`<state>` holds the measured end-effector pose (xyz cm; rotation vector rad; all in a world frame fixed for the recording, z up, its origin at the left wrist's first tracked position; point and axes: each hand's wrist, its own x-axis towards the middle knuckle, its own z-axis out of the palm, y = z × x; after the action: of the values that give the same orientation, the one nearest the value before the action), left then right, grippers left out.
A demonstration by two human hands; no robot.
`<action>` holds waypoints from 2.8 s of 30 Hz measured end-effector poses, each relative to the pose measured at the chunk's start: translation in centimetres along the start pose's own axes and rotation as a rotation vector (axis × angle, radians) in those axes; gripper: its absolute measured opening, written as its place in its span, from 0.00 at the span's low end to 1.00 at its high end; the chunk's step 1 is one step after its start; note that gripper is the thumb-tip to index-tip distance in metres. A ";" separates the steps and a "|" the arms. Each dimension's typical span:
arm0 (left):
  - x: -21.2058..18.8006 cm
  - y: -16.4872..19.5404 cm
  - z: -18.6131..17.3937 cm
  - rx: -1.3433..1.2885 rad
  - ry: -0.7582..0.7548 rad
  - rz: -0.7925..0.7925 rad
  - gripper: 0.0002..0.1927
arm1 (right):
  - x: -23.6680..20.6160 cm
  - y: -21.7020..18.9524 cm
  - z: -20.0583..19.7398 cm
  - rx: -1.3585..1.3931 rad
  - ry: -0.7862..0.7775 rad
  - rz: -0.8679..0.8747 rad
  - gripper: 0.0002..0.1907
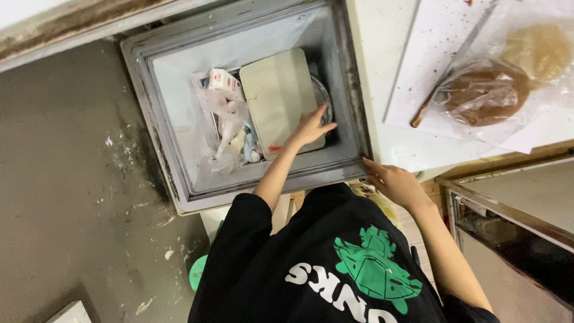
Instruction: The person mixes a white batter in a metal bowl using a spatula, then places the bowl in a freezer. They later attach a whisk to a stand mixer, lower the mixer head, and wipe the countertop. Finally, they unwrap several small cakes and place them on a tray.
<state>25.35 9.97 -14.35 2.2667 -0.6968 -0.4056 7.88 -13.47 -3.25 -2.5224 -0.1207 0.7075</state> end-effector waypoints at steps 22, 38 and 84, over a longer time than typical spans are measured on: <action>-8.3 30.1 -14.8 0.823 0.572 0.051 0.34 | -20.4 8.4 -4.3 1.951 0.837 -0.516 0.52; -6.2 26.7 18.0 1.034 -0.421 -0.443 0.39 | -55.0 28.9 5.0 1.792 1.677 -0.132 0.41; 7.5 88.7 64.2 -0.287 -1.051 0.884 0.20 | -67.6 57.1 0.2 1.929 1.761 -0.271 0.35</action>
<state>-30.97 -82.33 4.29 1.1492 -1.8807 -1.1399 -53.27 -77.33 -0.72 -0.4734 0.5345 -1.1461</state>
